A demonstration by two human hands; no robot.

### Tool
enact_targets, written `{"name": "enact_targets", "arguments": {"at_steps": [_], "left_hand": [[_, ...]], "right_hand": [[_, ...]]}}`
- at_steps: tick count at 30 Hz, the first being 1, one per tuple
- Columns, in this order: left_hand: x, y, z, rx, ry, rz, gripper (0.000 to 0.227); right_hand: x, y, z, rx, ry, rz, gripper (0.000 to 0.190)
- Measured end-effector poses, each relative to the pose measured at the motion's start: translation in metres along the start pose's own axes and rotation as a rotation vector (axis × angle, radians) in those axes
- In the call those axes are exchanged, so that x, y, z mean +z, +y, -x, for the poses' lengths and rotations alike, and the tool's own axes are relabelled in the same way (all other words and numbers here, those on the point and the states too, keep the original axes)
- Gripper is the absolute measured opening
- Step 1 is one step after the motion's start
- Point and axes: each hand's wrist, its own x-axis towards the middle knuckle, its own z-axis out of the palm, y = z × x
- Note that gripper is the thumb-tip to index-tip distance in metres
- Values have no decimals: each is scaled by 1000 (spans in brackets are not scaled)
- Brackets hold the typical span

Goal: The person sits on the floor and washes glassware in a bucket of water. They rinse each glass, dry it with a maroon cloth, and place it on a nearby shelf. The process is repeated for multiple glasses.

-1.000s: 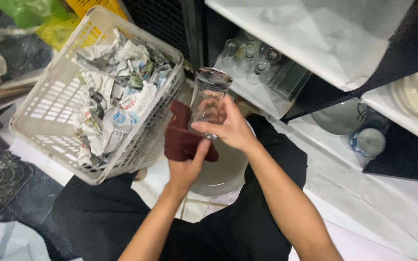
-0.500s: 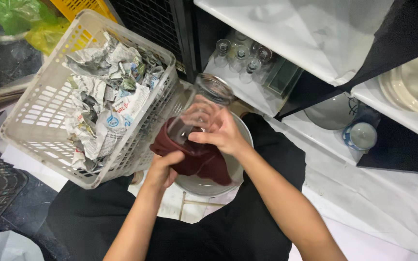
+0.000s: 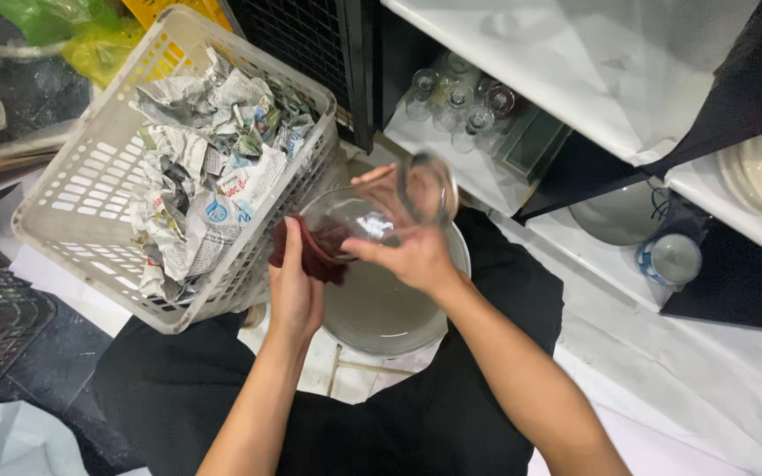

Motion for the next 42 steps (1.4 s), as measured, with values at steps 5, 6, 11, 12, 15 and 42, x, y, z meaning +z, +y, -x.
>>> {"name": "enact_targets", "arguments": {"at_steps": [5, 6, 11, 12, 15, 42], "left_hand": [[-13, 19, 18, -143, -377, -52, 44], [-12, 24, 22, -156, -414, -160, 48], [8, 35, 22, -71, -386, -524, 46], [10, 34, 23, -23, -344, -514, 43], [11, 25, 28, 88, -219, -503, 35], [53, 52, 59, 734, -129, -1281, 38]], "right_hand": [[-7, 15, -4, 201, 69, -673, 77], [-6, 15, -3, 221, 59, -699, 78], [-8, 7, -5, 207, 37, -683, 78], [-7, 6, -5, 201, 37, -681, 77], [-5, 5, -6, 205, 32, -695, 76], [-4, 14, -8, 250, 73, -714, 68]]}}
